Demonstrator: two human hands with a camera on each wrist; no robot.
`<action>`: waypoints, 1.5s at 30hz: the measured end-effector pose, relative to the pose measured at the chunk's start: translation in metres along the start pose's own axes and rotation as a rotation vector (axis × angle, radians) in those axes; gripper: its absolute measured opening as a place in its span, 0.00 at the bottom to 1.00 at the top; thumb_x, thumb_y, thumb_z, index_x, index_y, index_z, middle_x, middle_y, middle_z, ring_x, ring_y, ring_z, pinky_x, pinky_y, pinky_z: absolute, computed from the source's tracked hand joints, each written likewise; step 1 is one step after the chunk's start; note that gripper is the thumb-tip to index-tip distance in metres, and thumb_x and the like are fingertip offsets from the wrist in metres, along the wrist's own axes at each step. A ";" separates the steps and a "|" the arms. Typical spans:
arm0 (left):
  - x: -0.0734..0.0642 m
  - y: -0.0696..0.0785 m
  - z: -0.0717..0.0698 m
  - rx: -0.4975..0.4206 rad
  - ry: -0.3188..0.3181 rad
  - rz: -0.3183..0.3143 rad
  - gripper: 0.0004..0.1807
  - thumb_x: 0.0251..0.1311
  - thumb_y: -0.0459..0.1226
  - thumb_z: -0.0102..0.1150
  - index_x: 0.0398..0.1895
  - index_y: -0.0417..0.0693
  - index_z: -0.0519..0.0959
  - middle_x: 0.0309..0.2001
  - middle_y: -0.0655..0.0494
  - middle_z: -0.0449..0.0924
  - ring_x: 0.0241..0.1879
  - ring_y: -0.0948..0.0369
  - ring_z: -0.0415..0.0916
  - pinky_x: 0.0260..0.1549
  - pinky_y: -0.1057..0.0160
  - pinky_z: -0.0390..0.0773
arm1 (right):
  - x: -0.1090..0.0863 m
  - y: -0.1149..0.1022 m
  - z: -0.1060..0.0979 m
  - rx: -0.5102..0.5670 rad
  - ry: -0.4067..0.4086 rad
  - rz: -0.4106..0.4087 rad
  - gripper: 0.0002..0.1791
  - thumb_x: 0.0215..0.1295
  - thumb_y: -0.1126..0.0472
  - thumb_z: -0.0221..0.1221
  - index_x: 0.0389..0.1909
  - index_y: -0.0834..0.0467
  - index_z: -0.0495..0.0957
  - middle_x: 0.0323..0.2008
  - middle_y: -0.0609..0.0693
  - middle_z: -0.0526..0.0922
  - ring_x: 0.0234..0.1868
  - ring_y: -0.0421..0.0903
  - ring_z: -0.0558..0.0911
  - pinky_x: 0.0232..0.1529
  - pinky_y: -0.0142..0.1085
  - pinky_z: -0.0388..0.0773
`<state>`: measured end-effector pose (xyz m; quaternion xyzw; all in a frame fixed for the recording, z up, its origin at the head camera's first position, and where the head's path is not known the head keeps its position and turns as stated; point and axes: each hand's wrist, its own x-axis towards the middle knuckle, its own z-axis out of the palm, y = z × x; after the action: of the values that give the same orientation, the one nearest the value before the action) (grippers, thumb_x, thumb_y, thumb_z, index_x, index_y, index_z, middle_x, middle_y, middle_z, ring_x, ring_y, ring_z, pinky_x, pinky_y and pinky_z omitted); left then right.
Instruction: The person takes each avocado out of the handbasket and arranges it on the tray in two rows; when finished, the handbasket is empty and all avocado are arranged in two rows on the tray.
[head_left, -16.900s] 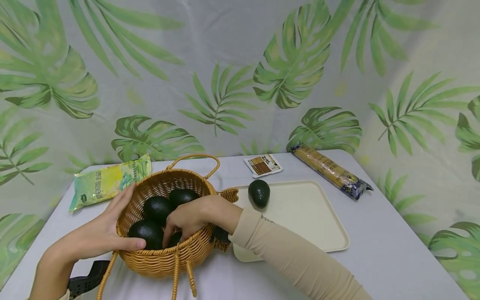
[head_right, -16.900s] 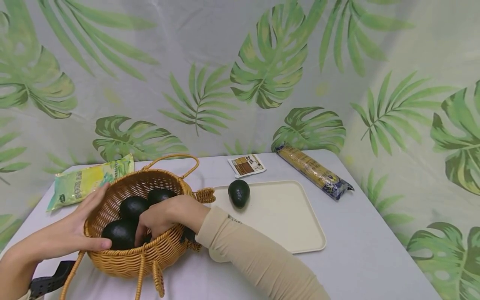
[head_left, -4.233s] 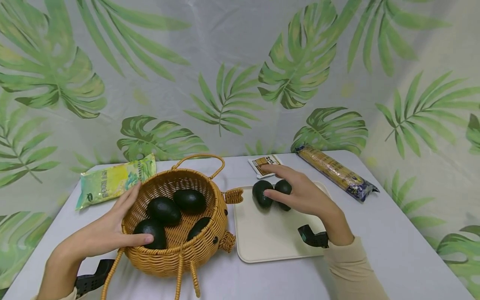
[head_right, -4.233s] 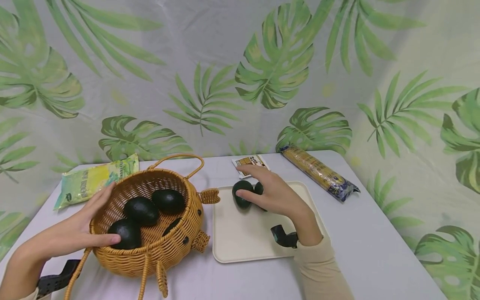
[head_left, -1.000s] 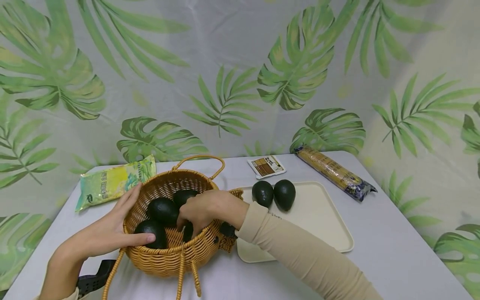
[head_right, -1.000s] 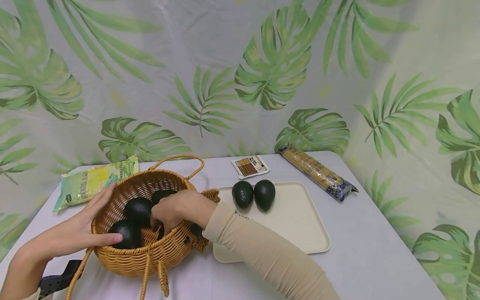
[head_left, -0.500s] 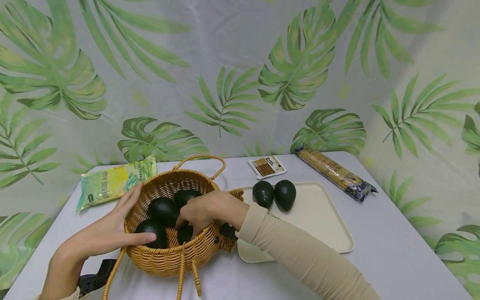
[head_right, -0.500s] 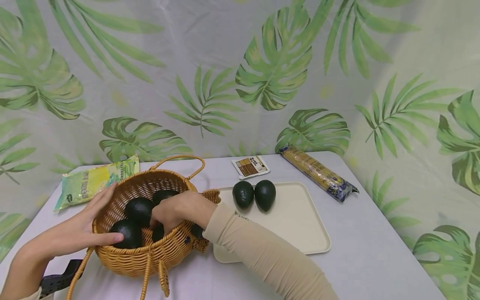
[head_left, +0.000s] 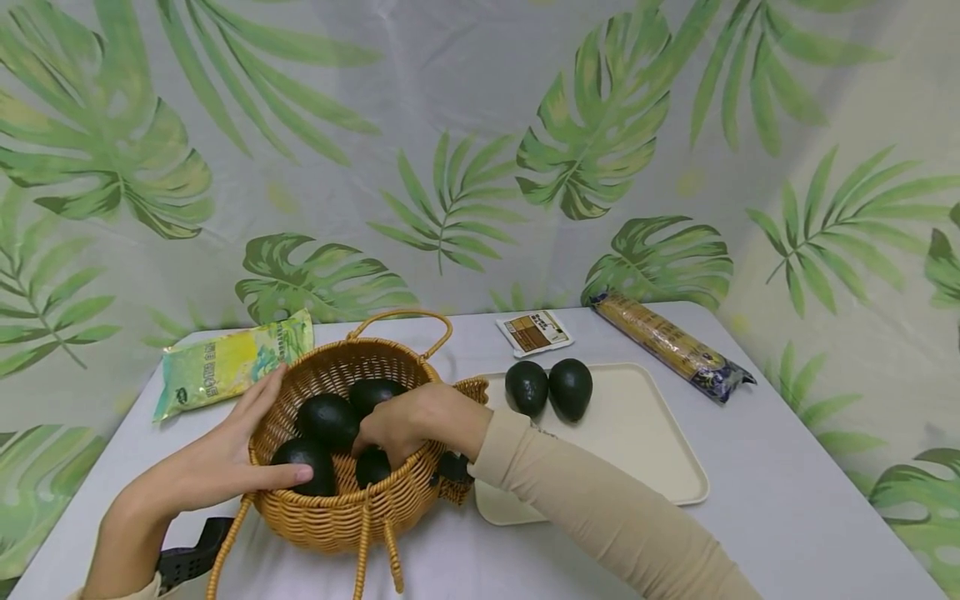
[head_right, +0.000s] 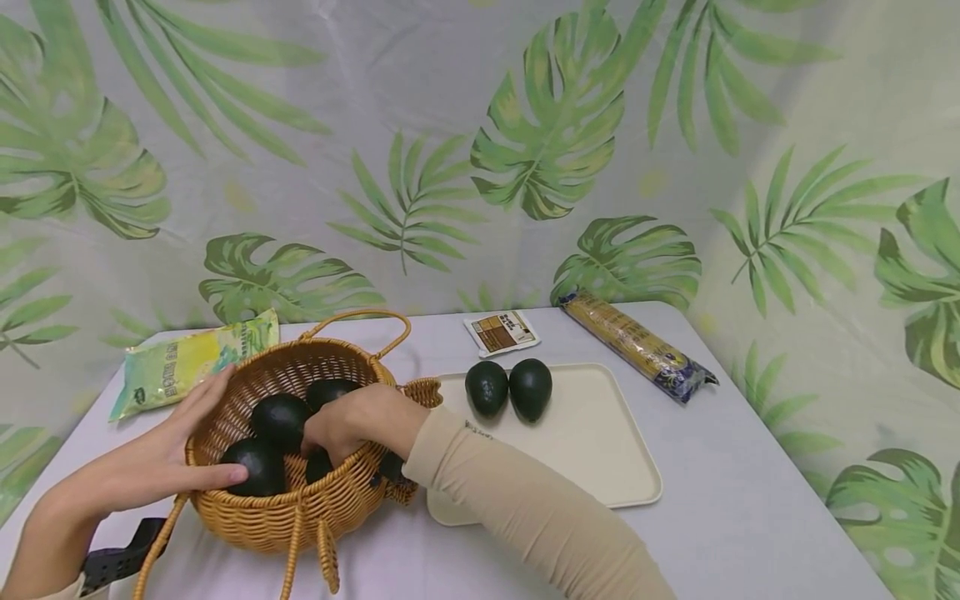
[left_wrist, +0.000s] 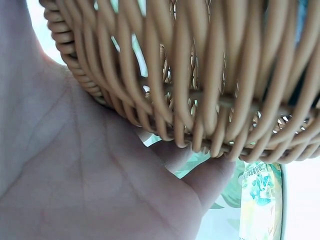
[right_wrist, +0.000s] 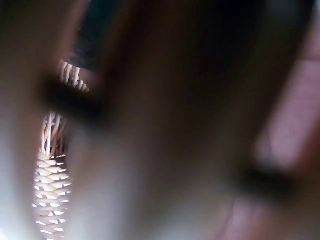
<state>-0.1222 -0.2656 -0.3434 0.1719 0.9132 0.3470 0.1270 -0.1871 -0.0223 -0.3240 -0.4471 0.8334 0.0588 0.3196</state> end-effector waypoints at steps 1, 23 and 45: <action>0.000 0.000 0.000 0.000 0.000 0.000 0.67 0.62 0.51 0.71 0.83 0.67 0.24 0.83 0.38 0.22 0.77 0.24 0.33 0.56 0.18 0.59 | 0.000 0.000 0.000 -0.002 0.002 0.001 0.35 0.68 0.58 0.68 0.74 0.41 0.71 0.68 0.39 0.77 0.60 0.34 0.76 0.56 0.29 0.74; 0.001 0.001 0.000 0.010 -0.006 -0.011 0.67 0.62 0.50 0.70 0.83 0.63 0.24 0.82 0.35 0.23 0.76 0.23 0.34 0.56 0.18 0.60 | 0.001 -0.002 0.001 -0.055 0.015 0.048 0.36 0.69 0.56 0.67 0.76 0.40 0.68 0.66 0.39 0.79 0.60 0.35 0.78 0.62 0.31 0.74; 0.001 0.001 0.000 -0.016 -0.019 -0.013 0.66 0.63 0.50 0.69 0.83 0.63 0.24 0.82 0.36 0.22 0.76 0.24 0.31 0.56 0.18 0.59 | -0.005 0.006 0.001 -0.041 0.252 -0.103 0.43 0.62 0.44 0.72 0.76 0.48 0.68 0.71 0.43 0.71 0.68 0.39 0.73 0.65 0.31 0.73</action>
<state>-0.1228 -0.2645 -0.3425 0.1684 0.9102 0.3518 0.1393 -0.1898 -0.0147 -0.3232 -0.4994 0.8416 0.0027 0.2055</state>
